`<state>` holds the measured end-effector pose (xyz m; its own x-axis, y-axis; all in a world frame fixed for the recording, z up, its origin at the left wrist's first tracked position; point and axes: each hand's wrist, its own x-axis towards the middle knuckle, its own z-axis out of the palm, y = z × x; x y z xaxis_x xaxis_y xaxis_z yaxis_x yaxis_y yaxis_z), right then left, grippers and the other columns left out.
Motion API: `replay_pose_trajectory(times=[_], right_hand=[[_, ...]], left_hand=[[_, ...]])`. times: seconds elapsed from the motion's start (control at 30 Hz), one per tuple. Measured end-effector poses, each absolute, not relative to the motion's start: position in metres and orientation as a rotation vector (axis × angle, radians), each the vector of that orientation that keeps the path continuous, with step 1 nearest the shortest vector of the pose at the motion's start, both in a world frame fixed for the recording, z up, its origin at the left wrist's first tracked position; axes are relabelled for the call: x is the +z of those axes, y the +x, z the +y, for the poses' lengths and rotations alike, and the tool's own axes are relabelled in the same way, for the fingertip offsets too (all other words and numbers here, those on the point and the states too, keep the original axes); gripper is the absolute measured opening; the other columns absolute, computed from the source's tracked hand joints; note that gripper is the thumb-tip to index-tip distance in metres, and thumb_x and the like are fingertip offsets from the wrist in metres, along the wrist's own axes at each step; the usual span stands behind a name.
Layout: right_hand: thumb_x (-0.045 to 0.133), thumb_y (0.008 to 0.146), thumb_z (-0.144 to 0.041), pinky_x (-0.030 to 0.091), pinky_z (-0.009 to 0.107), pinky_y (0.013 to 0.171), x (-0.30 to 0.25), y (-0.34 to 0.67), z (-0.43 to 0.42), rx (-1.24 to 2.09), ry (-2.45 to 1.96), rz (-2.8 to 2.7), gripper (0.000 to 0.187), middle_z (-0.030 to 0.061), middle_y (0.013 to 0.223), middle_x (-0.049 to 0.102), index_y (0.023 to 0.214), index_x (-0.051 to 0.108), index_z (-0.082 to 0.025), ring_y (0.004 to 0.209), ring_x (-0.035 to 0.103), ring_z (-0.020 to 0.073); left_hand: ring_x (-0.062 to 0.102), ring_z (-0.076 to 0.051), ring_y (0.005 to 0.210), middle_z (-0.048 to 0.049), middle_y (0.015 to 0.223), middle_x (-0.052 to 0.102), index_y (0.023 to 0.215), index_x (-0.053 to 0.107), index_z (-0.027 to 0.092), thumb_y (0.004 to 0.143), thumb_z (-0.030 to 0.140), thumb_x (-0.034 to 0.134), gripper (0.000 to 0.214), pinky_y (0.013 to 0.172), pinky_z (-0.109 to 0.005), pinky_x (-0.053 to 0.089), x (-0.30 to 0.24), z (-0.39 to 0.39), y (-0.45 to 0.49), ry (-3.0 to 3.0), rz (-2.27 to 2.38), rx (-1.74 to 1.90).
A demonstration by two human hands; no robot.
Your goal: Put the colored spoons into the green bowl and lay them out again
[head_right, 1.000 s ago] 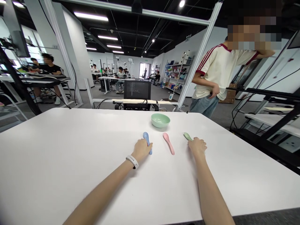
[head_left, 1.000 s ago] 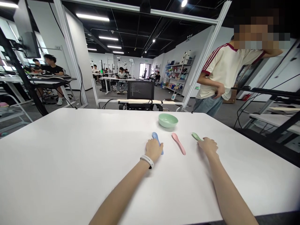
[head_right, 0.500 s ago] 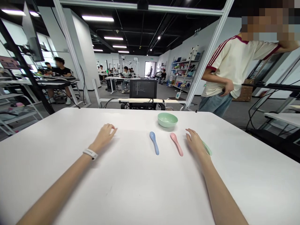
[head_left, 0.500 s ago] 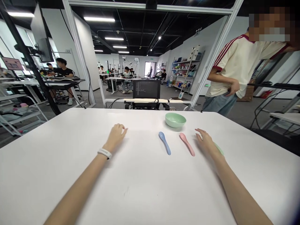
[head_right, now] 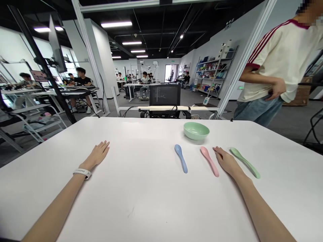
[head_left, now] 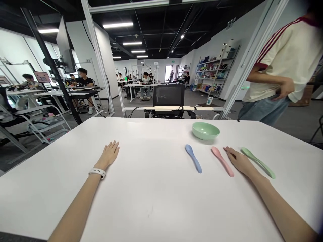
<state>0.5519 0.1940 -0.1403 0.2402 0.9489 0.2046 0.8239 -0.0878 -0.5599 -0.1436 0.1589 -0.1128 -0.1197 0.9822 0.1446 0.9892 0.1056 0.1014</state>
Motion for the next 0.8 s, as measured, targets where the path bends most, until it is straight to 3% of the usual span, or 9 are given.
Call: replay_pose_trajectory(times=[0.2, 0.37, 0.63, 0.8], right_hand=[[0.046, 0.108, -0.022, 0.041, 0.047, 0.142, -0.146, 0.558, 0.197, 0.320, -1.960, -1.597, 0.048, 0.0217, 0.172, 0.068, 0.140, 0.082, -0.013, 0.170, 0.054, 0.0354], [0.046, 0.109, -0.020, 0.042, 0.042, 0.141, -0.145, 0.557, 0.194, 0.304, -1.966, -1.593, 0.048, 0.0193, 0.170, 0.070, 0.140, 0.082, -0.015, 0.170, 0.054, 0.0325], [0.045, 0.109, -0.026, 0.043, 0.047, 0.141, -0.151, 0.563, 0.197, 0.273, -1.947, -1.633, 0.052, 0.0209, 0.171, 0.069, 0.143, 0.082, -0.013, 0.169, 0.056, 0.0349], [0.046, 0.106, -0.030, 0.048, 0.051, 0.138, -0.150, 0.561, 0.195, 0.245, -1.926, -1.635, 0.051, 0.0201, 0.161, 0.077, 0.135, 0.085, -0.017, 0.166, 0.060, 0.0369]], left_hand=[[0.046, -0.033, 0.176, -0.0156, 0.186, 0.053, 0.174, 0.058, 0.019, 0.113, 0.044, 0.025, 0.074, 0.141, -0.060, 0.041, -0.116, 0.158, -0.146, -2.053, -2.324, -0.281], [0.042, -0.032, 0.179, -0.0152, 0.189, 0.047, 0.176, 0.054, 0.018, 0.115, 0.045, 0.023, 0.074, 0.145, -0.058, 0.036, -0.119, 0.159, -0.148, -2.061, -2.341, -0.258], [0.045, -0.033, 0.177, -0.0170, 0.187, 0.050, 0.175, 0.056, 0.018, 0.115, 0.042, 0.028, 0.071, 0.144, -0.062, 0.038, -0.128, 0.163, -0.154, -2.062, -2.299, -0.305], [0.043, -0.033, 0.178, -0.0186, 0.188, 0.047, 0.176, 0.055, 0.015, 0.116, 0.041, 0.029, 0.070, 0.145, -0.059, 0.036, -0.131, 0.165, -0.155, -2.049, -2.316, -0.300]])
